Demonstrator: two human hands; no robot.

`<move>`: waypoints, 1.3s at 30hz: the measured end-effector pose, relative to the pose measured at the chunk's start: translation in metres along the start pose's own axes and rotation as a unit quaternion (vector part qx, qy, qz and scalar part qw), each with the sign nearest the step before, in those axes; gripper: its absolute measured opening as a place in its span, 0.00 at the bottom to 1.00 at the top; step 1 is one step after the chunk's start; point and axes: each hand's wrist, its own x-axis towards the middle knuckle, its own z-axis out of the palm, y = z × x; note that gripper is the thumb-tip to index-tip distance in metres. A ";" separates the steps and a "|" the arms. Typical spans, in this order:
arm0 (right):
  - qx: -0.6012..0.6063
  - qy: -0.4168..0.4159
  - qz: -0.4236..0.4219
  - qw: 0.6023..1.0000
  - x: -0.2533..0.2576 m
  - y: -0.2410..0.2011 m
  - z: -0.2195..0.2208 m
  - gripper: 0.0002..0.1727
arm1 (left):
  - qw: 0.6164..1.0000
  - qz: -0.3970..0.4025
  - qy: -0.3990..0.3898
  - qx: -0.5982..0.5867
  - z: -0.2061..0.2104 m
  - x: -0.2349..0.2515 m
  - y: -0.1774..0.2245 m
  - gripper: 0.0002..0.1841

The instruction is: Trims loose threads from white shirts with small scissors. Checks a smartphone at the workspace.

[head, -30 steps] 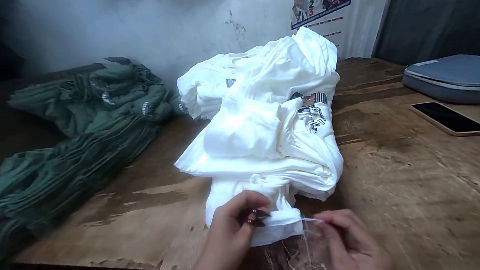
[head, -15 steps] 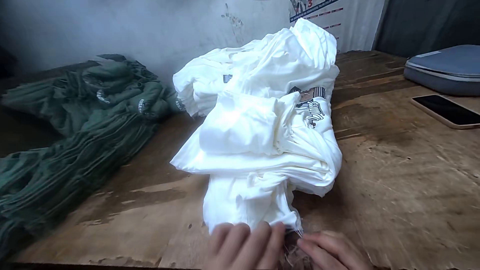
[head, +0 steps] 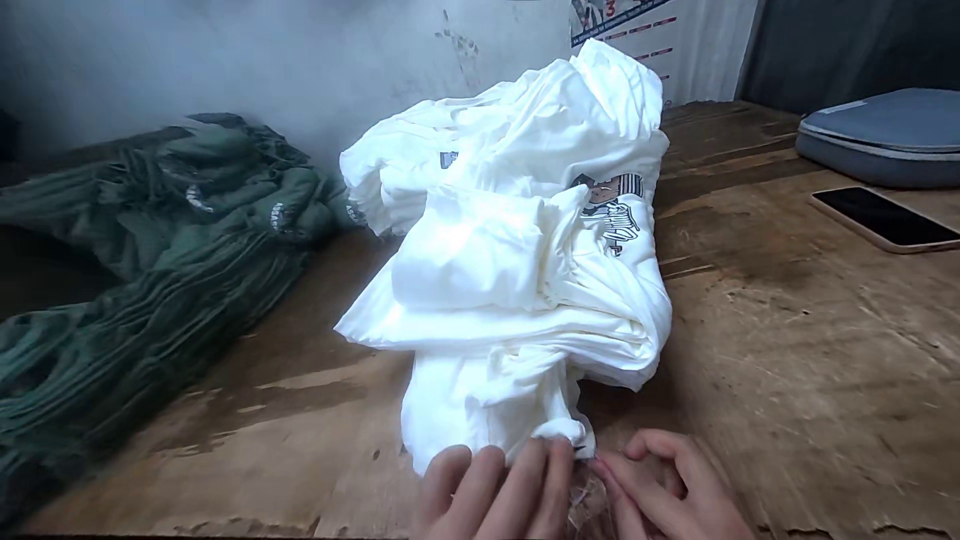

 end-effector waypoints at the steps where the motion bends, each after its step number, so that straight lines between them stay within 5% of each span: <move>1: -0.006 0.002 -0.005 1.000 -0.002 -0.001 -0.003 0.06 | 1.000 0.011 -0.008 0.002 0.001 0.002 0.002 0.09; 5: -0.021 0.020 -0.029 0.999 -0.006 -0.003 -0.004 0.05 | 0.999 0.032 -0.021 -0.016 0.016 0.006 0.003 0.10; 8: -0.038 -0.028 -0.003 0.999 -0.004 -0.001 -0.009 0.07 | 0.996 -0.039 -0.033 -0.067 0.017 0.008 0.001 0.07; 10: -0.060 -0.094 0.021 0.993 0.000 0.000 -0.009 0.09 | 0.986 -0.092 -0.090 -0.106 0.018 0.010 -0.005 0.17; 14: -0.051 -0.173 -0.001 0.984 0.011 -0.008 0.013 0.30 | 0.970 -0.122 -0.088 -0.194 0.025 0.008 -0.039 0.12; 19: 0.054 -0.191 -0.032 0.980 0.020 -0.001 0.007 0.04 | 0.990 -0.104 -0.015 -0.096 0.002 0.010 -0.100 0.11; 24: 0.011 -0.408 0.031 0.912 0.034 0.007 -0.056 0.08 | 0.976 -0.184 -0.103 -0.058 0.009 0.005 -0.086 0.12; 26: -0.007 -0.348 0.052 0.936 0.029 0.009 -0.048 0.14 | 0.973 -0.203 -0.098 -0.048 0.015 0.004 -0.067 0.07; 28: 0.000 -0.273 0.053 0.960 0.024 0.008 -0.032 0.11 | 0.982 -0.140 -0.074 -0.102 0.024 -0.006 -0.058 0.07; 31: 0.028 -0.229 0.031 0.972 0.021 0.004 -0.015 0.13 | 0.964 -0.032 -0.140 -0.224 0.025 -0.024 -0.057 0.12; 35: 0.005 -0.179 -0.026 0.983 0.016 -0.006 0.012 0.40 | 0.957 -0.049 -0.119 -0.262 0.032 -0.041 -0.063 0.05; 39: 0.001 -0.043 0.008 0.999 0.023 -0.016 0.051 0.27 | 0.906 -0.091 -0.063 -0.408 0.016 -0.024 -0.077 0.13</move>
